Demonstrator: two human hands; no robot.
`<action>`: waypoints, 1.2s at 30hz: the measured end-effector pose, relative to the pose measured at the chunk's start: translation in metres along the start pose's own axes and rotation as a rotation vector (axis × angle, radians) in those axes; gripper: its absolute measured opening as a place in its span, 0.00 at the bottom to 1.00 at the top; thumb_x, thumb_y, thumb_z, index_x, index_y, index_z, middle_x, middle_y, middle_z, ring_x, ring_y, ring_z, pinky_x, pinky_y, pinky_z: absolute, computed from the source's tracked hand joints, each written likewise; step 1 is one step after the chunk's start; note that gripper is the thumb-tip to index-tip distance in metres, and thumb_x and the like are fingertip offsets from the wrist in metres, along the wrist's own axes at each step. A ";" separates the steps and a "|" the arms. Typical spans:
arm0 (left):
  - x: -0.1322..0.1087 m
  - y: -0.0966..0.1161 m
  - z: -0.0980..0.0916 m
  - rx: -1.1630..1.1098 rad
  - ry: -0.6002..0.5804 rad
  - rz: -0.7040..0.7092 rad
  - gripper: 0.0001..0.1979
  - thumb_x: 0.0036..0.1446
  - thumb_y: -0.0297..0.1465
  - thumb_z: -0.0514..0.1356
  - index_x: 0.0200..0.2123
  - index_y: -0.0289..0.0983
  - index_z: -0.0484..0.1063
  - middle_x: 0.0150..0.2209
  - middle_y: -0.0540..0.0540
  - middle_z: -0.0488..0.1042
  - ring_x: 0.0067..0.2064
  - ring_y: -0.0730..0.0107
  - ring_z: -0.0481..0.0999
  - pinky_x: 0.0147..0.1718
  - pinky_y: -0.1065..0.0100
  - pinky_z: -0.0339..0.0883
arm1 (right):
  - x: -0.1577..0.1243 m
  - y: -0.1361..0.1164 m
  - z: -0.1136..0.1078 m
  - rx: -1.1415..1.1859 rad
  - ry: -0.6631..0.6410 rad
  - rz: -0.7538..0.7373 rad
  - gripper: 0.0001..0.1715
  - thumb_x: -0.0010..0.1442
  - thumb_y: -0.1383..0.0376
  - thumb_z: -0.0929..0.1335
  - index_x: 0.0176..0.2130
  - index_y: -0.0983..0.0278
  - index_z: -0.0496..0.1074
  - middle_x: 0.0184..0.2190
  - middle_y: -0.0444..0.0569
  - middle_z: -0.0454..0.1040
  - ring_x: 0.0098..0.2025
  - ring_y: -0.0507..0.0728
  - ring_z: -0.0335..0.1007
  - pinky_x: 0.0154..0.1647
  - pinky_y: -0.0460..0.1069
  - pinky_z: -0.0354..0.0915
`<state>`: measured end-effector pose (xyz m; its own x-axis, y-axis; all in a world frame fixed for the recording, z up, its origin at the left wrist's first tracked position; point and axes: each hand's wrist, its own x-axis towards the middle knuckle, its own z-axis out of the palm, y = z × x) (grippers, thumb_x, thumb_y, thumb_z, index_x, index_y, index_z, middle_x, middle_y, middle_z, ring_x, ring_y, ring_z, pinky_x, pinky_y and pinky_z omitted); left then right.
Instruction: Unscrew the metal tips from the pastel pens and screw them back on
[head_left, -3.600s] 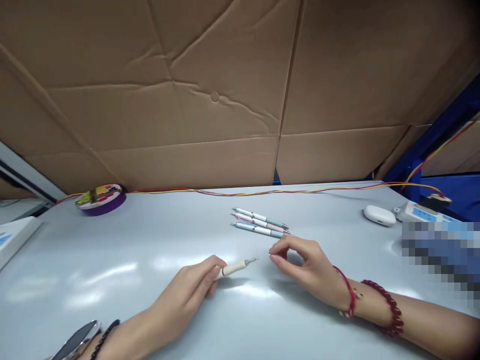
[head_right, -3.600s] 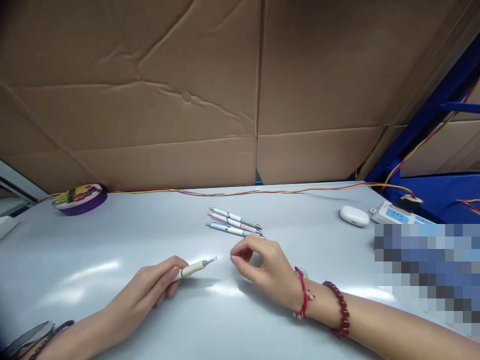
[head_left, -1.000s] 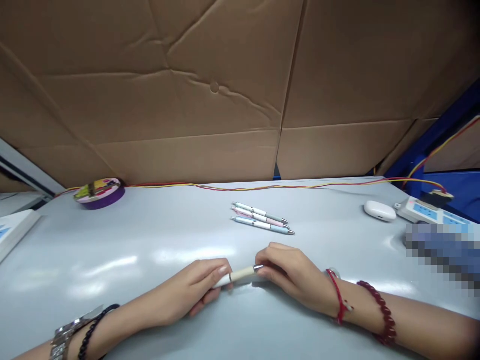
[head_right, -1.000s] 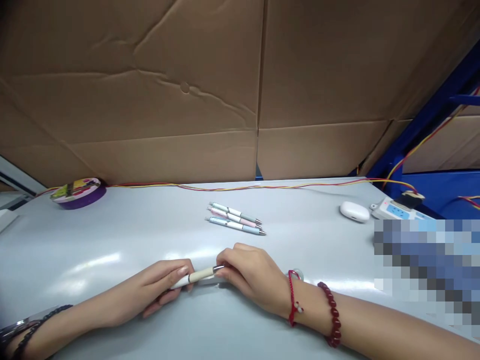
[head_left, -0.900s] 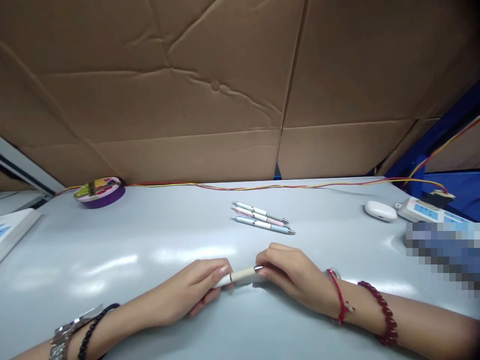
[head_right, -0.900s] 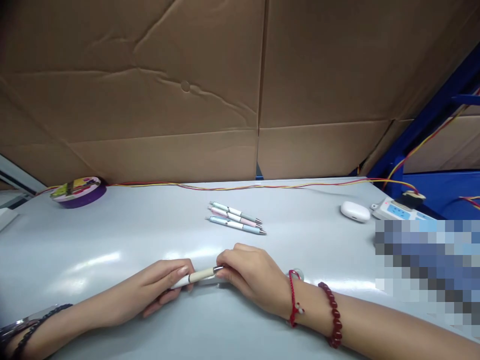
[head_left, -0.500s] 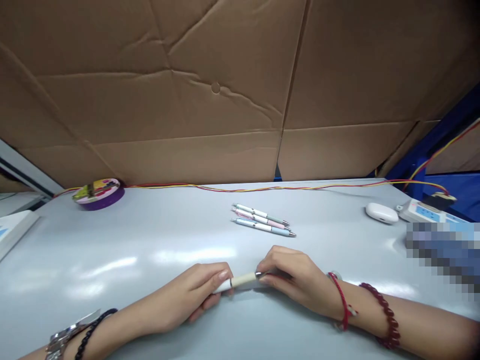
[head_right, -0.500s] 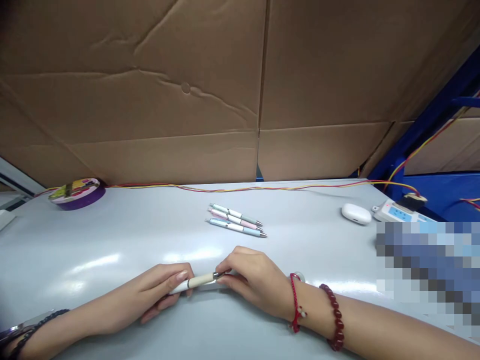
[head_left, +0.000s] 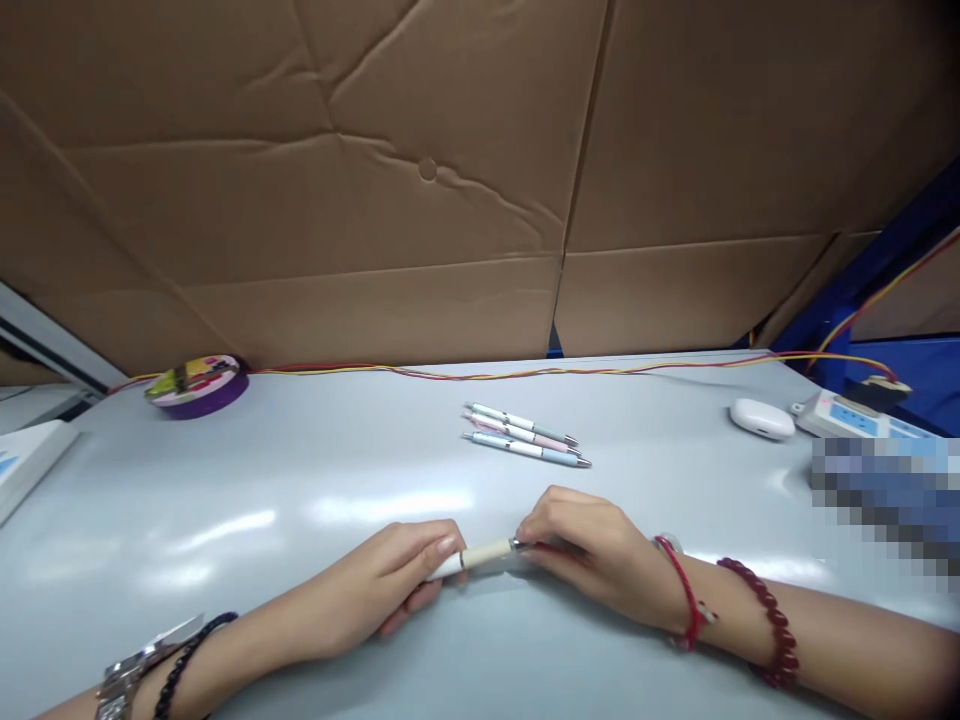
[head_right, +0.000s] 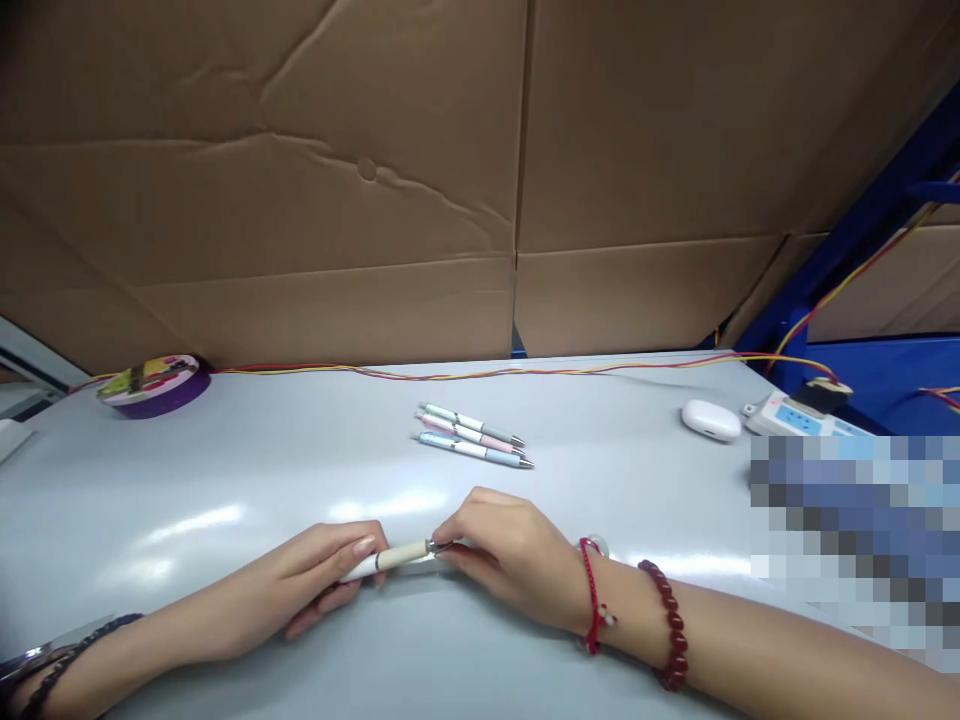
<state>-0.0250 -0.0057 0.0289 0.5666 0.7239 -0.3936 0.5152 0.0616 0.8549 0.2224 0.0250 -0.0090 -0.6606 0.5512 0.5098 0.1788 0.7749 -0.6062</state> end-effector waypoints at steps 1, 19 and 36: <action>0.000 0.000 0.000 0.004 0.003 0.000 0.21 0.67 0.46 0.40 0.29 0.39 0.58 0.19 0.57 0.56 0.20 0.74 0.53 0.25 0.73 0.53 | 0.000 0.000 0.000 -0.003 -0.008 0.019 0.04 0.64 0.66 0.64 0.39 0.64 0.69 0.30 0.48 0.74 0.32 0.52 0.67 0.32 0.45 0.65; 0.001 0.003 0.001 0.007 -0.014 -0.018 0.21 0.67 0.46 0.40 0.28 0.39 0.57 0.20 0.57 0.56 0.20 0.74 0.52 0.24 0.73 0.53 | 0.007 -0.002 0.001 -0.112 -0.075 0.064 0.19 0.67 0.56 0.59 0.34 0.64 0.70 0.25 0.47 0.72 0.27 0.52 0.64 0.31 0.46 0.61; 0.001 0.006 0.001 0.020 -0.012 0.018 0.21 0.68 0.45 0.40 0.30 0.39 0.59 0.20 0.57 0.56 0.19 0.76 0.52 0.23 0.73 0.53 | 0.009 -0.004 -0.001 -0.162 -0.173 0.100 0.24 0.66 0.50 0.57 0.37 0.65 0.68 0.28 0.48 0.72 0.28 0.52 0.63 0.30 0.46 0.59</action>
<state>-0.0208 -0.0050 0.0329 0.5836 0.7165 -0.3822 0.5175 0.0346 0.8550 0.2164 0.0272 -0.0009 -0.7463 0.5771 0.3318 0.3548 0.7666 -0.5352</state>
